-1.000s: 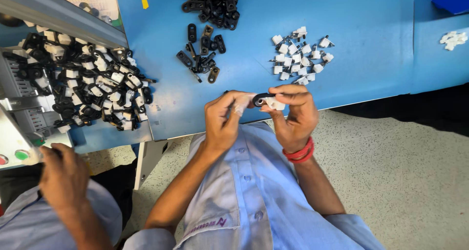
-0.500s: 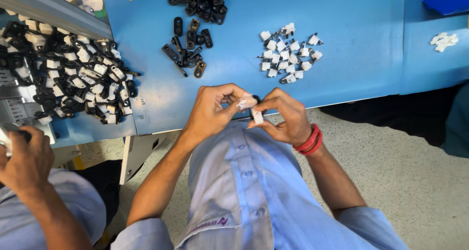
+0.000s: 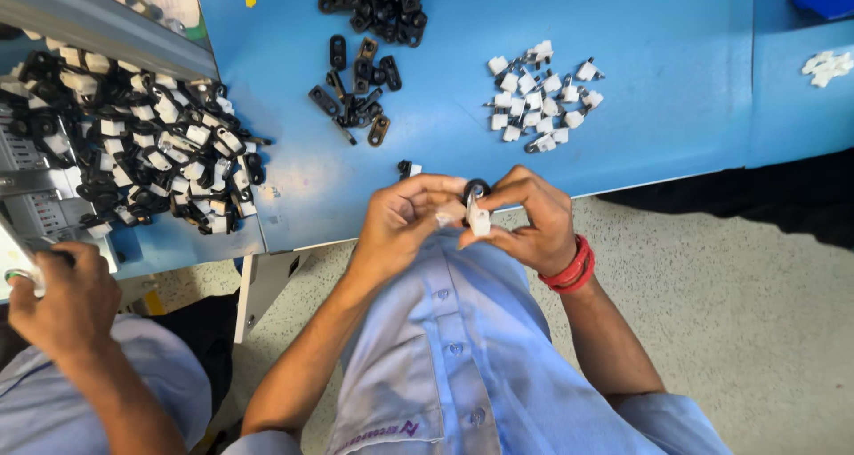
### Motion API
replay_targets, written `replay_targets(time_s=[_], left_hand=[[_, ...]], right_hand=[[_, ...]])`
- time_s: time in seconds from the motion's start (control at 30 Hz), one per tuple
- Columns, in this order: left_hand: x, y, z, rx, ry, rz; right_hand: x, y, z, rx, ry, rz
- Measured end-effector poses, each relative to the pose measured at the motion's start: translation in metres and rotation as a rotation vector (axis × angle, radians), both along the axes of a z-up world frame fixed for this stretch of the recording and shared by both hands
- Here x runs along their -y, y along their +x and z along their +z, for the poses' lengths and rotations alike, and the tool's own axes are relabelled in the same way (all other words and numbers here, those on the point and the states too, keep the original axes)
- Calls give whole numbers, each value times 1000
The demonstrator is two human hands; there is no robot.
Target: The person repeatedly picks up small black and white plastic components from a blue table, fits them together by hand, and places the assembled units into a growing pile. The process continues throughout the clip with consistent hand movements and no tools used.
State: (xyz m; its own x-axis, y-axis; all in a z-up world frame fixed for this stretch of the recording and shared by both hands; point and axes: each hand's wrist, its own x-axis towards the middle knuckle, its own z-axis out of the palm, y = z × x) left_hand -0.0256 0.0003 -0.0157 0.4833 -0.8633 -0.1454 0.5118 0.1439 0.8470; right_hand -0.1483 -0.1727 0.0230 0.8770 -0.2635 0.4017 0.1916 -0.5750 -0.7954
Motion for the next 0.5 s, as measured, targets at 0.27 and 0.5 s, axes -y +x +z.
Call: replay_targets(time_s=[0.27, 0.5], left_hand=[[-28, 20, 3, -54, 77, 9], [-43, 25, -23, 620, 665, 53]], right_hand=[[-34, 15, -7, 9, 55, -96], [-63, 16, -42, -234, -165, 34]])
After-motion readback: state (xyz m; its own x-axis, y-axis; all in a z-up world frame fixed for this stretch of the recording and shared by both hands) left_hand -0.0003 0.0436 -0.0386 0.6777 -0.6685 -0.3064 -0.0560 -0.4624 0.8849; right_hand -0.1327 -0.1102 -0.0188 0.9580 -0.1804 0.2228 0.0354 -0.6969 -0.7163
